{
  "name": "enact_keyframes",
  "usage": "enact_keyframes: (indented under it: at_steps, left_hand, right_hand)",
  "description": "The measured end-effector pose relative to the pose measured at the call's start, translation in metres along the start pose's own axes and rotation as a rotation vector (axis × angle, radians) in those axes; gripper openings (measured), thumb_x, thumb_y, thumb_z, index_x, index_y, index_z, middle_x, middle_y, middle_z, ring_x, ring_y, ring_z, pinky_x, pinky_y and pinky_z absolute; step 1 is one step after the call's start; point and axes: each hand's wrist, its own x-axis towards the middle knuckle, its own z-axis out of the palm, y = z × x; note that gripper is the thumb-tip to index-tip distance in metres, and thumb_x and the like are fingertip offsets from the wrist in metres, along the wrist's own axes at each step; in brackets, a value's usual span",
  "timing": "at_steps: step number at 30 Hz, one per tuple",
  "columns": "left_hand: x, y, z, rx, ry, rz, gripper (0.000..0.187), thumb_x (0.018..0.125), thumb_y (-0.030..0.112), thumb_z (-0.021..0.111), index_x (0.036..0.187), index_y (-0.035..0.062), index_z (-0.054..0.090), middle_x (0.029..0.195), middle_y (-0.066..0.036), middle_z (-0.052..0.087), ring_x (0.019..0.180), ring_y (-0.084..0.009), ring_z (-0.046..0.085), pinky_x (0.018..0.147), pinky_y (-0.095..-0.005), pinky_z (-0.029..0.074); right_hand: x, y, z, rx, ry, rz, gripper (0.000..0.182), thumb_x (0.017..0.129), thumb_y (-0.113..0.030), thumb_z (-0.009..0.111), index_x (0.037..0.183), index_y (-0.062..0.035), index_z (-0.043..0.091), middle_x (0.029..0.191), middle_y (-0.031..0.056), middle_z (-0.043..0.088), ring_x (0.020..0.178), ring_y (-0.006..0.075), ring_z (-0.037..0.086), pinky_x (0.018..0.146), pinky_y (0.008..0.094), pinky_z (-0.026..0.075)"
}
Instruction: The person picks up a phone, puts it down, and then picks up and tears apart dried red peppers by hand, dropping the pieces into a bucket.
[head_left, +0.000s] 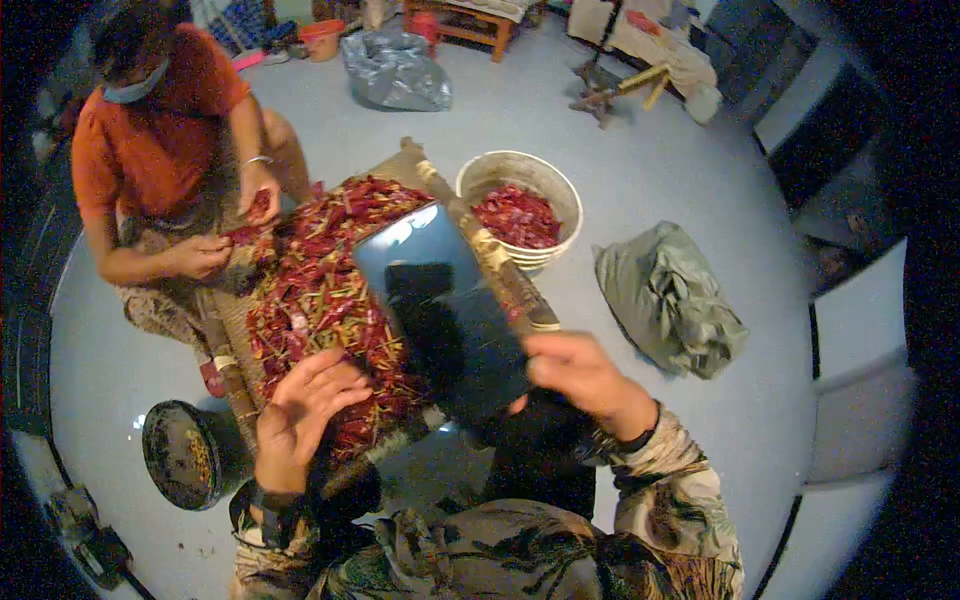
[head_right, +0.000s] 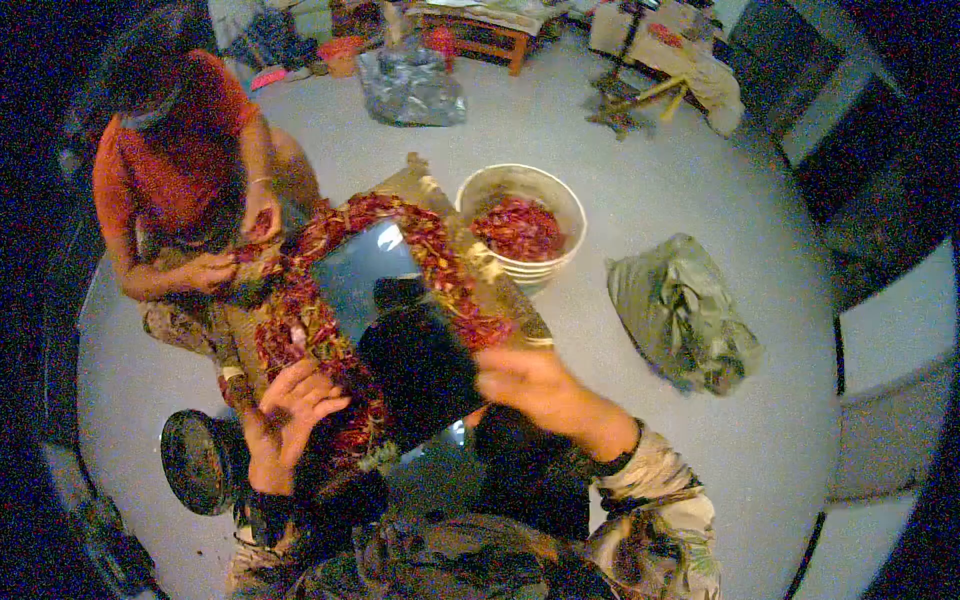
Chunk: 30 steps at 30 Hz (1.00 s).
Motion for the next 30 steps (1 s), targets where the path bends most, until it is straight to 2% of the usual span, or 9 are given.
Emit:
enact_keyframes:
  at_steps: [2,5,8,12,15,23,26,29,30]
  left_hand:
    - [-0.017,0.006,-0.015,0.014,0.090,-0.030,0.100,0.067,0.067,0.063,0.128,-0.0084,0.037,0.113,-0.020,0.054,0.107,-0.0322,0.053,0.095,-0.0522,0.041]
    - [-0.039,-0.020,0.008,0.051,0.192,-0.082,0.099,0.068,0.067,0.062,0.127,-0.0084,0.038,0.106,-0.018,0.056,0.101,-0.0301,0.056,0.092,-0.0508,0.043]
    - [-0.055,-0.027,0.006,0.093,0.209,-0.075,0.089,0.076,0.063,0.055,0.127,-0.0078,0.039,0.096,-0.011,0.051,0.091,-0.0249,0.054,0.087,-0.0482,0.048]
    - [-0.071,-0.020,0.023,0.193,0.309,-0.091,0.079,0.083,0.058,0.051,0.129,-0.0050,0.038,0.094,-0.008,0.049,0.086,-0.0210,0.052,0.085,-0.0454,0.050]
    - [-0.075,-0.019,0.033,0.228,0.435,-0.075,0.077,0.082,0.057,0.053,0.125,-0.0051,0.043,0.089,-0.008,0.053,0.085,-0.0194,0.054,0.084,-0.0447,0.049]
    - [-0.066,-0.037,0.053,0.234,0.371,-0.149,0.070,0.084,0.054,0.051,0.125,-0.0023,0.043,0.092,-0.009,0.052,0.085,-0.0195,0.054,0.083,-0.0432,0.050]
    - [-0.066,-0.038,0.065,0.295,0.430,-0.161,0.069,0.085,0.054,0.050,0.124,-0.0023,0.044,0.092,-0.009,0.052,0.084,-0.0201,0.055,0.083,-0.0434,0.050]
    - [-0.072,-0.029,0.063,0.356,0.428,-0.218,0.068,0.086,0.054,0.048,0.130,0.0017,0.041,0.102,-0.007,0.054,0.090,-0.0196,0.054,0.084,-0.0442,0.049]
    - [-0.072,-0.028,0.065,0.379,0.429,-0.228,0.068,0.086,0.054,0.048,0.130,0.0018,0.041,0.103,-0.007,0.054,0.090,-0.0198,0.054,0.084,-0.0442,0.050]
  right_hand:
    - [-0.016,-0.003,-0.013,0.013,0.134,-0.066,0.027,0.091,-0.020,0.053,0.107,0.0025,0.057,0.095,0.0086,0.063,0.082,0.0187,0.063,0.076,0.0312,0.051]
    - [-0.066,0.005,-0.084,-0.193,0.283,-0.190,0.033,0.091,-0.024,0.052,0.104,0.0047,0.058,0.094,0.0090,0.063,0.080,0.0168,0.062,0.073,0.0309,0.051]
    - [-0.088,0.033,-0.141,-0.161,0.595,-0.132,0.033,0.091,-0.026,0.052,0.103,0.0031,0.059,0.093,0.0060,0.062,0.079,0.0154,0.061,0.074,0.0296,0.050]
    - [-0.105,0.059,-0.204,-0.127,0.673,-0.136,0.026,0.091,-0.022,0.053,0.100,0.0017,0.059,0.087,0.0028,0.059,0.080,0.0151,0.061,0.073,0.0297,0.052]
    - [-0.117,0.108,-0.258,-0.240,0.738,-0.068,0.029,0.092,-0.027,0.052,0.101,0.0001,0.059,0.089,0.0059,0.062,0.074,0.0146,0.062,0.070,0.0264,0.051]
    - [-0.092,0.305,-0.276,0.237,1.021,0.049,0.024,0.090,-0.024,0.055,0.090,0.0007,0.056,0.082,0.0088,0.061,0.071,0.0203,0.064,0.063,0.0320,0.056]
    - [-0.066,0.376,-0.262,0.371,1.124,0.156,0.023,0.090,-0.018,0.052,0.089,0.0046,0.059,0.081,0.0172,0.064,0.064,0.0236,0.064,0.053,0.0317,0.052]
    - [-0.051,0.447,-0.260,0.381,0.977,0.121,0.027,0.091,-0.022,0.053,0.084,0.0038,0.058,0.071,0.0127,0.061,0.058,0.0189,0.059,0.054,0.0317,0.052]
    - [-0.044,0.462,-0.256,0.375,1.067,0.119,0.028,0.092,-0.021,0.052,0.083,0.0049,0.058,0.067,0.0136,0.060,0.053,0.0187,0.056,0.048,0.0317,0.048]
